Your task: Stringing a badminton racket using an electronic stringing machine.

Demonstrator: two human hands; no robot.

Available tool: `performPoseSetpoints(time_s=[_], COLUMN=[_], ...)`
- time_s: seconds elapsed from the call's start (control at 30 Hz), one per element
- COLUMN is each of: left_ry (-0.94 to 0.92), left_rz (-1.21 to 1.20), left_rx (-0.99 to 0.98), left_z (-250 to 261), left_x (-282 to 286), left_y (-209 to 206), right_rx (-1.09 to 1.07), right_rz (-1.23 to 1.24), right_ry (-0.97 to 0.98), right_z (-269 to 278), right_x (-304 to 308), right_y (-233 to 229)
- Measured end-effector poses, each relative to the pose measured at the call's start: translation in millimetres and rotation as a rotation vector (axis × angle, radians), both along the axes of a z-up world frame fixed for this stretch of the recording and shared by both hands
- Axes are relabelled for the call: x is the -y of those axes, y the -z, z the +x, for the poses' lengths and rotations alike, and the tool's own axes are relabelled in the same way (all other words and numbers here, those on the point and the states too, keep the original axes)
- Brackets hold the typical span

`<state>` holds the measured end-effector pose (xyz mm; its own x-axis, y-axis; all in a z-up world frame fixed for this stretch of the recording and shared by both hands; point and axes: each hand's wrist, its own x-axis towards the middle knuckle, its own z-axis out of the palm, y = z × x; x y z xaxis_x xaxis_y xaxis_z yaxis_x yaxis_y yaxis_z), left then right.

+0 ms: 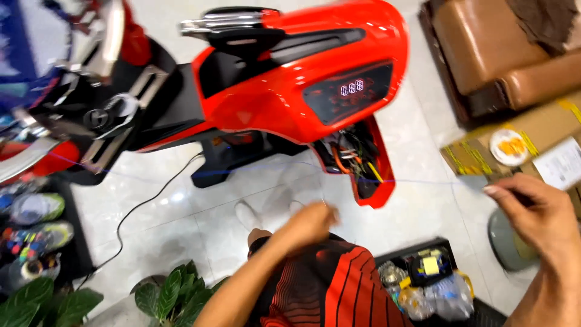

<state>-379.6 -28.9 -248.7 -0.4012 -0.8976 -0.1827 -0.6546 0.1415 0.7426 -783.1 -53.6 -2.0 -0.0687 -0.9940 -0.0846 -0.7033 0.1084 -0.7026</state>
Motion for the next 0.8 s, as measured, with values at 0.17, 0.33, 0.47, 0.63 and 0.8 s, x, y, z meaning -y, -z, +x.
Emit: performPoseSetpoints(time_s=[0.17,0.33,0.47,0.63,0.8], left_ry=[-0.52,-0.522,-0.627,-0.934,-1.071], left_rz=[-0.371,0.166,0.386,0.187,-0.043], left_rx=[-0.555,-0.651,-0.961,-1.16,-1.192], left_z=[92,147,195,268,332], left_x=[-74,-67,-88,-118,-128], left_y=[-289,-255,-252,-257,-279], right_rx=[-0.624,-0.172,-0.138,-0.139,-0.122], right_rz=[-0.415,-0.658,-0.796,-0.748,-0.763], right_ry=[-0.826,-1.741,-2.055,-2.15,-2.163], right_z=[174,362,449,541,603], right_x=[41,-6,-50,-66,-88], right_y=[-35,0,39,48,45])
